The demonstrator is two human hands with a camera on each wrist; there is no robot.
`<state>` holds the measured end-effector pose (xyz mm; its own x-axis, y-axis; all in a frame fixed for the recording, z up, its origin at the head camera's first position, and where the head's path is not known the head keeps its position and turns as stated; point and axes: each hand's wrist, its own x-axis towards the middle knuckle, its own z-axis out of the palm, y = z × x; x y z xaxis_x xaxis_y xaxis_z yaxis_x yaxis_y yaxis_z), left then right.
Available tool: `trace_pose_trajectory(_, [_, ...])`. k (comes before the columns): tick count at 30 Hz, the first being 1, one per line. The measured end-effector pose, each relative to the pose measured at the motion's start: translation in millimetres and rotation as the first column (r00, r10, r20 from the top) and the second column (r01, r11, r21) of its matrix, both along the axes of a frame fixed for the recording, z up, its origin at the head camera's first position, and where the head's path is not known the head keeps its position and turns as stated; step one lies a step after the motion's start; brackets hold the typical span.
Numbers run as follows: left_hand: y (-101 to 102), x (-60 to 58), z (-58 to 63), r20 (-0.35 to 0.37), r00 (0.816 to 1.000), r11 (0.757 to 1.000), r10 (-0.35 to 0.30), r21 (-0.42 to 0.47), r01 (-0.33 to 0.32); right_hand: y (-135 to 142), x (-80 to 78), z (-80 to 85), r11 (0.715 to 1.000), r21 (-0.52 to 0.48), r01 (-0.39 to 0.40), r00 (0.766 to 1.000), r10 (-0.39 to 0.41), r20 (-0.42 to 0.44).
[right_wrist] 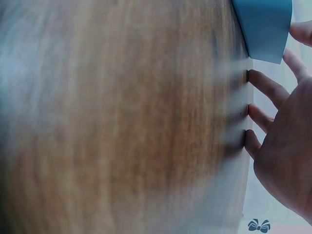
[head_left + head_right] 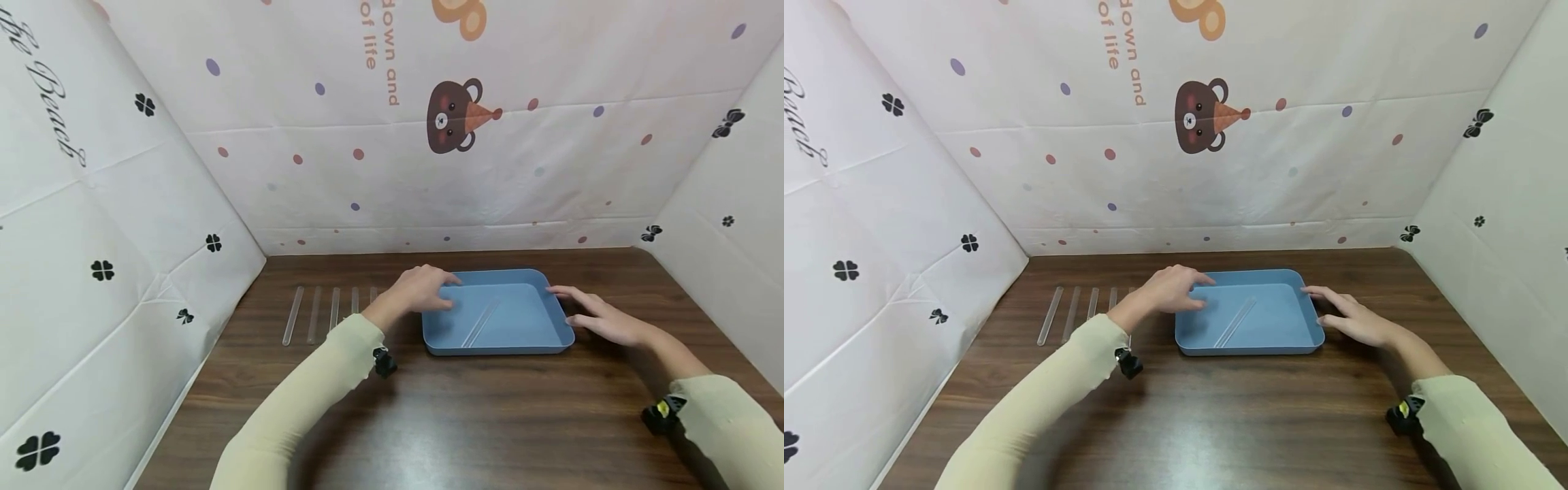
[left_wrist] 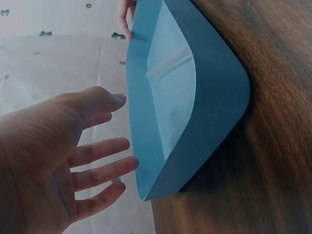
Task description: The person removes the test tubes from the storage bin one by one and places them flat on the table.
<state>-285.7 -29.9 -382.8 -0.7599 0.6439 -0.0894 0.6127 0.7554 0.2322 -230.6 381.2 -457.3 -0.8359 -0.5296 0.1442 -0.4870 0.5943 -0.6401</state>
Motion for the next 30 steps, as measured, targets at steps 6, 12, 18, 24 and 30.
trace_pose_trajectory(6, [15.7,1.3,-3.6,0.037,0.999,0.999,-0.031,-0.011,0.031,0.8,1.2,0.6,1.0,0.003,-0.001,1.0,0.001,0.016])
trace_pose_trajectory(12, [30.8,6.4,-6.6,0.031,0.998,0.998,-0.055,-0.02,0.055,1.5,1.2,0.5,1.0,0.005,0.007,1.0,-0.007,0.017])
trace_pose_trajectory(18, [43.4,10.1,-11.0,0.042,0.995,0.995,-0.085,-0.052,0.087,1.8,0.8,-0.6,1.0,0.001,0.003,1.0,-0.003,0.015])
trace_pose_trajectory(24, [51.4,10.4,-18.4,0.041,0.994,0.992,-0.103,-0.074,0.106,1.7,0.6,-1.1,1.0,-0.002,0.006,1.0,-0.006,0.018])
trace_pose_trajectory(30, [54.3,10.8,-24.6,0.065,0.992,0.991,-0.112,-0.063,0.116,1.4,0.5,0.1,1.0,0.013,0.021,0.999,-0.021,0.044])
